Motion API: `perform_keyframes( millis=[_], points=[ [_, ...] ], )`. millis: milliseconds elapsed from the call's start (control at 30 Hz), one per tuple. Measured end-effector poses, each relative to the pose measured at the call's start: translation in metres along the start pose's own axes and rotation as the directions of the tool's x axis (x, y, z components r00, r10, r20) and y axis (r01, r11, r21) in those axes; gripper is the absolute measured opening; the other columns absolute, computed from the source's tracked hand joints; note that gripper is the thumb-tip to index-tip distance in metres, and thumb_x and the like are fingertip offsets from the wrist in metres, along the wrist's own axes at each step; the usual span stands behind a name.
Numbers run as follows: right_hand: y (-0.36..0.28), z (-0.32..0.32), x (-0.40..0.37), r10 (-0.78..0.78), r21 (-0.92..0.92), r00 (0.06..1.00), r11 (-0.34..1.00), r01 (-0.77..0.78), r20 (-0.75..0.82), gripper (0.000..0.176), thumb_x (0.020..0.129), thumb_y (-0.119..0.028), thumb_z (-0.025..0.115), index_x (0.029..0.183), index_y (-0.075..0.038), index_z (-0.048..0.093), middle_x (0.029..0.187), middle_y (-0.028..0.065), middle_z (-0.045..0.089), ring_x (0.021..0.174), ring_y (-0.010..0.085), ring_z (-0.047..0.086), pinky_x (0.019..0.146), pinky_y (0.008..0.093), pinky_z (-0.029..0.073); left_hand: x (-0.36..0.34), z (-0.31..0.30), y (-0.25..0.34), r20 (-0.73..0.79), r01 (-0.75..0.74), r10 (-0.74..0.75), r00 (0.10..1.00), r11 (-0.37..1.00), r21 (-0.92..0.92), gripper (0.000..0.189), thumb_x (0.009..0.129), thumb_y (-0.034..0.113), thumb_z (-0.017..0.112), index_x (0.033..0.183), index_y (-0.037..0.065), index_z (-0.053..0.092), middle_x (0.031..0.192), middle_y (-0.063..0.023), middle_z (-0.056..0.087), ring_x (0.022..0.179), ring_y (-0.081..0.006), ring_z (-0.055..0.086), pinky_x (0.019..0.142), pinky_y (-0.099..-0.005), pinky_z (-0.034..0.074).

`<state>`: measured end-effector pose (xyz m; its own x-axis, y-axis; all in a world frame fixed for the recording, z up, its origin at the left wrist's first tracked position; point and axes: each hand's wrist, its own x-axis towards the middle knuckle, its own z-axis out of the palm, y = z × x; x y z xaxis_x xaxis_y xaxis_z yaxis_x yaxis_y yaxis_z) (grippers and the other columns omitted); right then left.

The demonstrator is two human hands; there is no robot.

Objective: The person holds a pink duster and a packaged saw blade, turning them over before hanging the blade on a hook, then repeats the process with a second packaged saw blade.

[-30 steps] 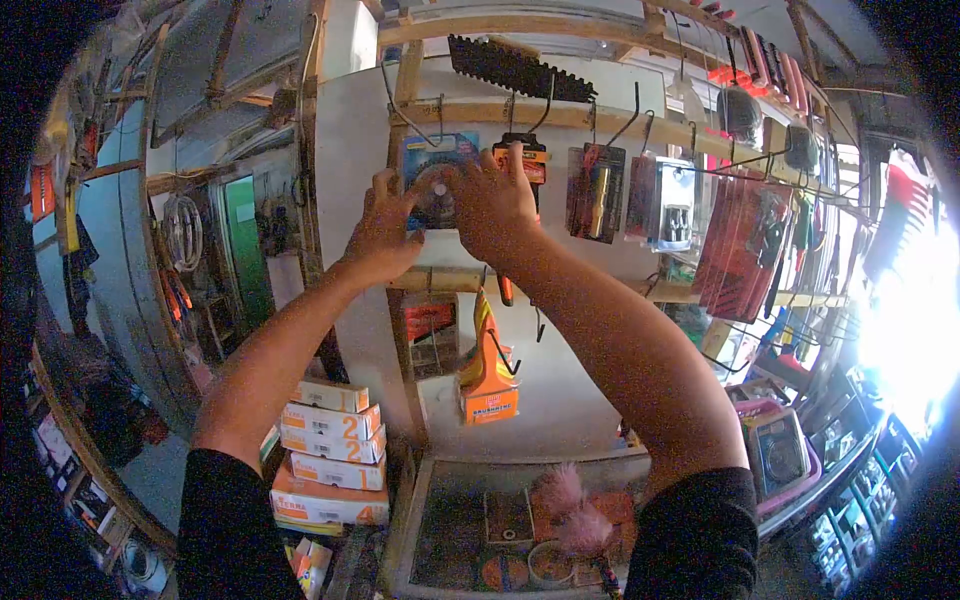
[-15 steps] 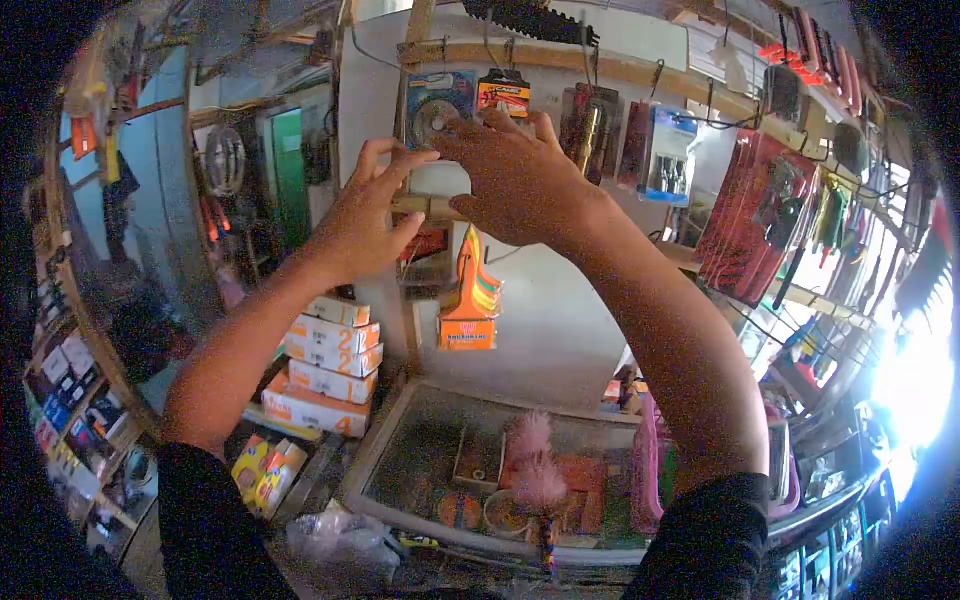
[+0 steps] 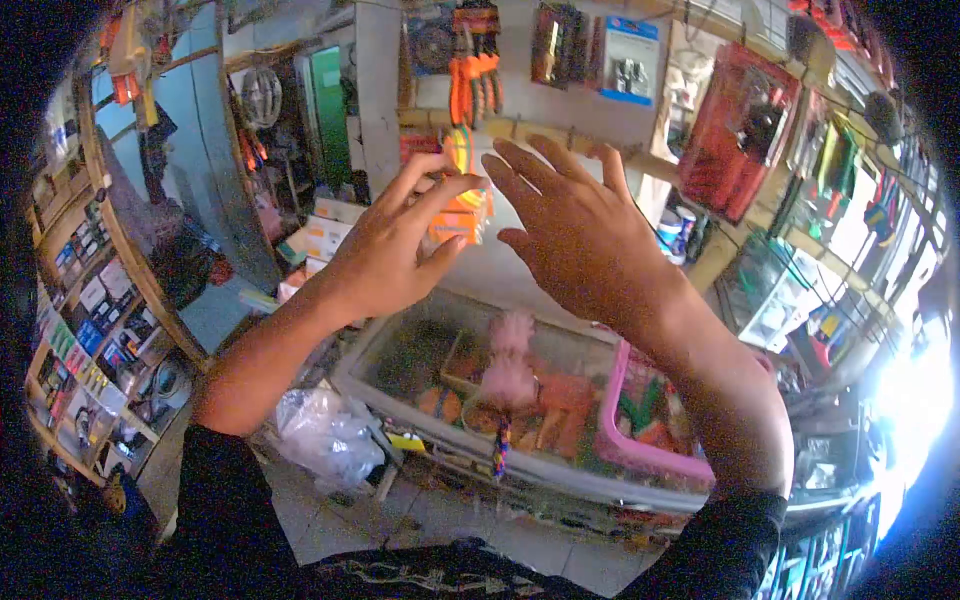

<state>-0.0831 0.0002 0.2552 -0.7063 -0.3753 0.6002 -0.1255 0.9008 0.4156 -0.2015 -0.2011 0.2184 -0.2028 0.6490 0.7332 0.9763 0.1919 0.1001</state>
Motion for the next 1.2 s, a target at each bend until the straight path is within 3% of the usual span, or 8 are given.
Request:
perform_keyframes(
  millis=[267,300,533,633,733,867,1000,1200],
  points=[
    [-0.032,-0.041,-0.119,0.157,0.114,0.925,0.972,-0.208,0.345,0.056,0.094,-0.023,0.069,0.146,-0.012,0.053,0.152,0.0060,0.052,0.142,0.0262,0.045,0.116,0.0500,0.028,-0.042,0.084,0.051,0.109,-0.108,0.146,0.983,0.948,-0.300,0.032,0.090,0.009,0.068,0.122,0.008,0.064,0.120,-0.0157,0.062,0.115,-0.0350,0.062,0.101,-0.0439,0.050],
    [-0.033,-0.040,-0.139,0.183,0.172,0.938,0.955,-0.241,0.295,0.047,0.098,-0.028,0.065,0.141,-0.013,0.058,0.144,0.0074,0.060,0.136,0.0258,0.051,0.114,0.0535,0.028,-0.046,0.096,0.057,0.086,-0.136,0.173,0.981,0.934,-0.329,0.021,0.090,0.010,0.070,0.110,0.005,0.067,0.101,-0.0133,0.069,0.102,-0.0325,0.068,0.093,-0.0414,0.054],
    [-0.034,-0.066,-0.221,0.576,0.274,0.674,0.630,-0.726,0.462,0.027,0.098,-0.020,0.066,0.119,-0.005,0.073,0.116,0.0147,0.074,0.116,0.0308,0.066,0.109,0.0417,0.042,-0.078,0.167,0.094,0.275,0.128,0.084,0.958,0.731,-0.670,0.016,0.095,0.016,0.070,0.099,0.001,0.073,0.081,-0.0088,0.074,0.070,-0.0184,0.069,0.066,-0.0356,0.053],
    [-0.030,-0.067,-0.258,0.667,0.339,0.665,0.573,-0.746,0.337,0.023,0.098,-0.014,0.066,0.116,-0.002,0.073,0.107,0.0125,0.077,0.102,0.0236,0.071,0.096,0.0371,0.052,-0.076,0.180,0.116,0.433,0.258,0.083,0.897,0.698,-0.668,0.019,0.101,0.017,0.063,0.104,0.000,0.072,0.074,-0.0089,0.073,0.067,-0.0164,0.068,0.064,-0.0353,0.052],
    [-0.021,-0.074,-0.299,0.744,0.338,0.580,0.480,-0.810,0.332,0.026,0.095,-0.013,0.069,0.118,-0.001,0.072,0.105,0.0128,0.077,0.101,0.0208,0.071,0.095,0.0364,0.053,-0.070,0.207,0.151,0.365,0.260,0.066,0.928,0.586,-0.767,0.020,0.102,0.015,0.060,0.108,0.000,0.071,0.076,-0.0084,0.073,0.071,-0.0157,0.070,0.068,-0.0336,0.053],
    [-0.006,-0.077,-0.346,0.790,0.329,0.508,0.406,-0.853,0.343,0.028,0.090,-0.015,0.075,0.116,-0.004,0.074,0.107,0.0148,0.076,0.106,0.0255,0.069,0.096,0.0396,0.052,-0.060,0.244,0.191,0.269,0.132,0.146,0.952,0.598,-0.791,0.031,0.098,0.007,0.060,0.128,0.002,0.063,0.107,-0.0125,0.074,0.094,-0.0211,0.071,0.083,-0.0343,0.057],
    [0.006,-0.062,-0.392,0.782,0.326,0.528,0.430,-0.842,0.332,0.051,0.088,-0.018,0.078,0.136,-0.009,0.063,0.127,0.0184,0.068,0.116,0.0298,0.064,0.102,0.0425,0.049,-0.046,0.284,0.221,0.310,0.176,0.111,0.944,0.626,-0.760,0.048,0.092,0.006,0.066,0.139,0.000,0.055,0.125,-0.0167,0.063,0.106,-0.0249,0.066,0.088,-0.0352,0.056],
    [0.038,-0.009,-0.458,0.773,0.254,0.610,0.564,-0.786,0.173,0.081,0.087,-0.027,0.078,0.154,-0.006,0.039,0.149,0.0186,0.044,0.138,0.0406,0.039,0.115,0.0531,0.031,-0.020,0.374,0.251,0.004,0.087,-0.100,0.995,0.840,-0.536,0.065,0.085,0.011,0.075,0.141,-0.006,0.048,0.128,-0.0251,0.056,0.113,-0.0379,0.060,0.099,-0.0455,0.050]
  ],
)
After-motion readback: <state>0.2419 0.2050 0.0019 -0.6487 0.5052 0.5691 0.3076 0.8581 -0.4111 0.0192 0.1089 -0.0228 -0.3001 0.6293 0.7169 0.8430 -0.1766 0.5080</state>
